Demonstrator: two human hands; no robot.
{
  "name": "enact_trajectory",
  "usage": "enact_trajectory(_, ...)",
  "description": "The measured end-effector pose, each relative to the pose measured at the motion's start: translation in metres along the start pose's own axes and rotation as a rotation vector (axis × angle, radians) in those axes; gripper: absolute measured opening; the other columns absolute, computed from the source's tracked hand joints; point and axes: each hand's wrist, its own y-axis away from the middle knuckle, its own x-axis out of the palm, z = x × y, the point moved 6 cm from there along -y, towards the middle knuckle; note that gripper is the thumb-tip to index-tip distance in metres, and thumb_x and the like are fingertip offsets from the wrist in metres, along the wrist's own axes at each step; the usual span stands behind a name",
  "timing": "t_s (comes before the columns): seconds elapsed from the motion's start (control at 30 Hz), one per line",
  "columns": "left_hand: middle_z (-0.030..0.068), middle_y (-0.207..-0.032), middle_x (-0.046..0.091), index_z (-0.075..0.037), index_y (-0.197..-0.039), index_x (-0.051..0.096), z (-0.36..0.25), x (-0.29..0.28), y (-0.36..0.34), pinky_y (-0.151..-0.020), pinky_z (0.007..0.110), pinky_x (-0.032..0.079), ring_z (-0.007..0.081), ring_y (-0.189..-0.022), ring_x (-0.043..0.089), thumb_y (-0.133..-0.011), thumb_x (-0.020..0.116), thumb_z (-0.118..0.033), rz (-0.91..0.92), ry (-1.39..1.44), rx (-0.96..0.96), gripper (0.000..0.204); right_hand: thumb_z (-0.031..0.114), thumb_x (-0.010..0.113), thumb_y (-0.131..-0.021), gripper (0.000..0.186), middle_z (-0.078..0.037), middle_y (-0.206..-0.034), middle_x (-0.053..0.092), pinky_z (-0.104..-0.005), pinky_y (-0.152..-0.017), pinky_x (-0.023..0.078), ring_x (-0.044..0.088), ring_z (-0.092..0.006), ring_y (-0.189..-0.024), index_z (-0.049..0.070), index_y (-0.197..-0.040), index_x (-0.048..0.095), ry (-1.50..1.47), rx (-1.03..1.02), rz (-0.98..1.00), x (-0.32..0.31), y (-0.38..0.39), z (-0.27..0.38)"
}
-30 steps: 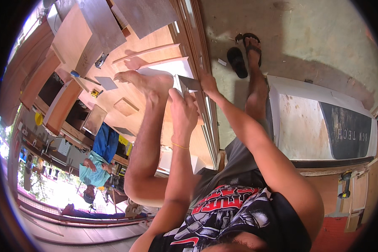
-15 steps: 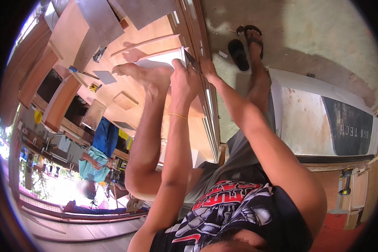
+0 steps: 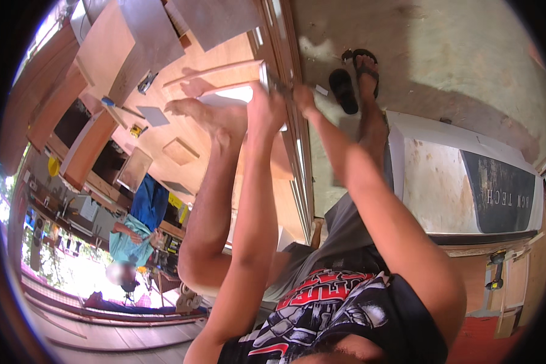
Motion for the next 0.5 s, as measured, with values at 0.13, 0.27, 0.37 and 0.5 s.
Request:
enact_trajectory(0.13,0.0160,-0.093,0.061,0.002,-0.113,0.040,-0.012,-0.028,-0.005,-0.047,0.033,0.054,0.0198,-0.062,0.064,-0.102,0.049,-0.017,0.086,0.654,-0.147,0.024,0.044,0.045,-0.099,0.056,-0.029,-0.098,0.070,-0.0512,-0.084,0.050,0.068,-0.0445,-0.097,-0.005,-0.093,0.070,-0.035,-0.034,-0.091,-0.075,-0.023,0.063)
enact_trajectory(0.27,0.0269,-0.114,0.062,0.002,-0.137,0.038,-0.034,-0.078,0.034,-0.089,0.052,0.050,0.0350,-0.102,0.065,-0.100,0.057,-0.043,-0.043,0.385,0.225,0.061,0.061,0.040,-0.100,0.074,-0.029,-0.094,0.070,-0.0458,-0.087,0.050,0.068,-0.0404,-0.093,-0.006,-0.096,0.071,-0.041,0.053,0.120,-0.116,-0.006,0.104)
enact_trajectory(0.37,0.0274,-0.123,0.061,-0.001,-0.144,0.043,-0.057,-0.107,0.074,-0.106,0.055,0.039,0.0389,-0.119,0.058,-0.092,0.063,-0.058,-0.197,0.059,0.608,0.079,0.059,0.042,-0.100,0.071,-0.024,-0.085,0.069,-0.0465,-0.078,0.050,0.065,-0.0350,-0.078,-0.005,-0.090,0.071,0.105,-0.082,0.373,-0.128,-0.007,0.122)
enact_trajectory(0.5,0.0153,-0.108,0.070,-0.005,-0.111,0.070,-0.071,-0.106,0.112,-0.096,0.047,0.047,0.0361,-0.106,0.065,-0.078,0.077,-0.057,0.245,-0.052,0.885,0.062,0.050,0.047,-0.100,0.061,-0.014,-0.062,0.055,-0.0445,-0.063,0.046,0.053,-0.0263,-0.059,-0.002,-0.074,0.065,0.466,-0.294,0.761,-0.102,0.025,0.131)
